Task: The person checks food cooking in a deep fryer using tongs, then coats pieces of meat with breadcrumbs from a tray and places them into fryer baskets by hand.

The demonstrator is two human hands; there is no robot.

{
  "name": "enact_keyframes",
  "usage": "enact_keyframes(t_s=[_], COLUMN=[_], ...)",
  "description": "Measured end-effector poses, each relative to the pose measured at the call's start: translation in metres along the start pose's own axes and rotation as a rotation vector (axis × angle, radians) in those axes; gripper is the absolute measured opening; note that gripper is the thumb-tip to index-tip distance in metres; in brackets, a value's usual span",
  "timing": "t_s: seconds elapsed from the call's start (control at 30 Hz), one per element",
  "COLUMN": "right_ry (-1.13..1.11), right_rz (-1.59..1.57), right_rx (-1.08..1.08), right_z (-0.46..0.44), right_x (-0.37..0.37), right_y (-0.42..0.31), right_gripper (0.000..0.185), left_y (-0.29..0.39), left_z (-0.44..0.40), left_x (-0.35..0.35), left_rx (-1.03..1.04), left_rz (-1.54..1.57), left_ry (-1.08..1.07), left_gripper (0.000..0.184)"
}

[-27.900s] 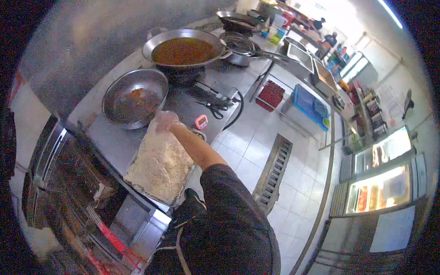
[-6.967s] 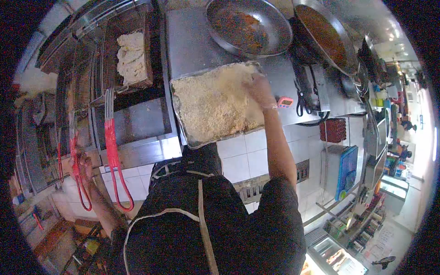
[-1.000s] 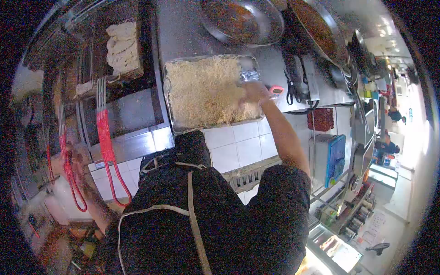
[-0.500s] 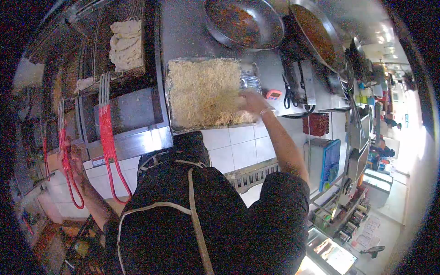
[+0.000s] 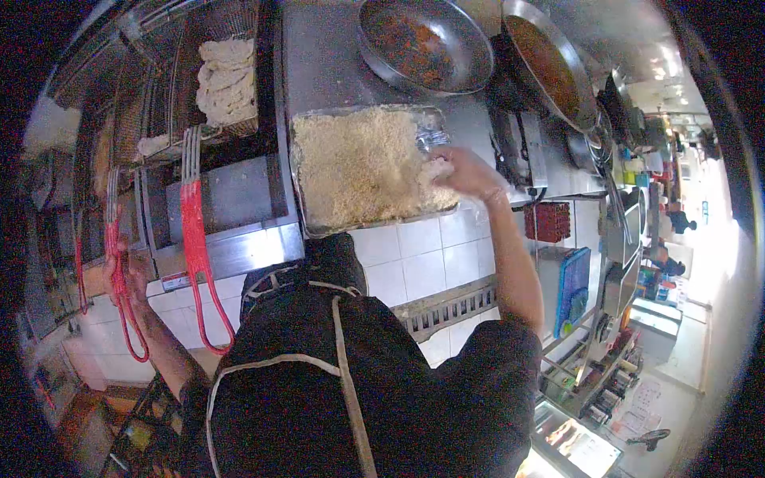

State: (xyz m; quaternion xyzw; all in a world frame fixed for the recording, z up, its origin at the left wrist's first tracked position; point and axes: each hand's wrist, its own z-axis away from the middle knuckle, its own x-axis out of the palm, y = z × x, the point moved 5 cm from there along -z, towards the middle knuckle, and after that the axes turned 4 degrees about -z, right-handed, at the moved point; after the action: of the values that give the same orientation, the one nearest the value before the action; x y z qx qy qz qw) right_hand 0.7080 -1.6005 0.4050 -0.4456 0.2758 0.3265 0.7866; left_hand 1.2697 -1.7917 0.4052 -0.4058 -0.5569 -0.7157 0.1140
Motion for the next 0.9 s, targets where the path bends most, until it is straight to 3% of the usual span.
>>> enact_keyframes(t_s=[0.07,0.17,0.23,0.3,0.33,0.4,0.47,0.57,0.6,0.73,0.83,0.9], right_ry=[0.05,0.139,0.118,0.095,0.037,-0.03,0.054,0.034,0.047,-0.019,-0.216,-0.25], right_rz=[-0.043,0.033,0.009,-0.013,-0.44,-0.866,0.061,0.259,0.216,0.092,-0.103,0.022], right_rx=[0.009,-0.078,-0.104,-0.129,-0.233,-0.341,-0.186,-0.282,-0.111,-0.086,-0.154,-0.236], right_z=[0.003,0.002,-0.007,-0.022,-0.036,-0.067,-0.104,-0.133,-0.112,-0.088,-0.084,-0.096], right_x=[-0.012,-0.023,-0.021,-0.015,-0.001,0.021,0.048,0.069,0.051,0.02,0.021,0.031], right_y=[-0.021,-0.049,-0.059,-0.056,-0.042,-0.027,-0.02,0.004,-0.025,-0.041,-0.053,-0.058], right_gripper=[0.038,0.039,0.04,0.042,0.045,0.049,0.057,0.06,0.059,0.058,0.058,0.056], left_y=[0.0,0.001,0.0,0.002,0.001,0.001,0.001,0.003,0.005,0.003,0.001,0.002], left_z=[-0.002,-0.002,-0.001,0.001,0.0,-0.002,-0.003,-0.004,-0.003,-0.003,-0.004,-0.004], left_x=[0.009,0.007,0.003,0.003,0.014,0.022,0.022,0.034,0.032,0.029,0.026,0.018], left_rx=[0.017,-0.007,-0.052,0.0,-0.005,-0.002,-0.041,-0.061,-0.041,-0.04,-0.038,-0.007], left_rz=[-0.009,-0.021,0.014,-0.038,-0.021,-0.008,0.04,0.053,0.039,0.08,0.097,0.016], left_ry=[-0.047,-0.079,-0.159,-0.062,-0.087,-0.111,-0.136,-0.176,-0.114,-0.146,-0.153,-0.057], left_gripper=[0.069,0.069,0.049,0.047,0.048,0.049,0.05,0.051,0.049,0.049,0.05,0.076])
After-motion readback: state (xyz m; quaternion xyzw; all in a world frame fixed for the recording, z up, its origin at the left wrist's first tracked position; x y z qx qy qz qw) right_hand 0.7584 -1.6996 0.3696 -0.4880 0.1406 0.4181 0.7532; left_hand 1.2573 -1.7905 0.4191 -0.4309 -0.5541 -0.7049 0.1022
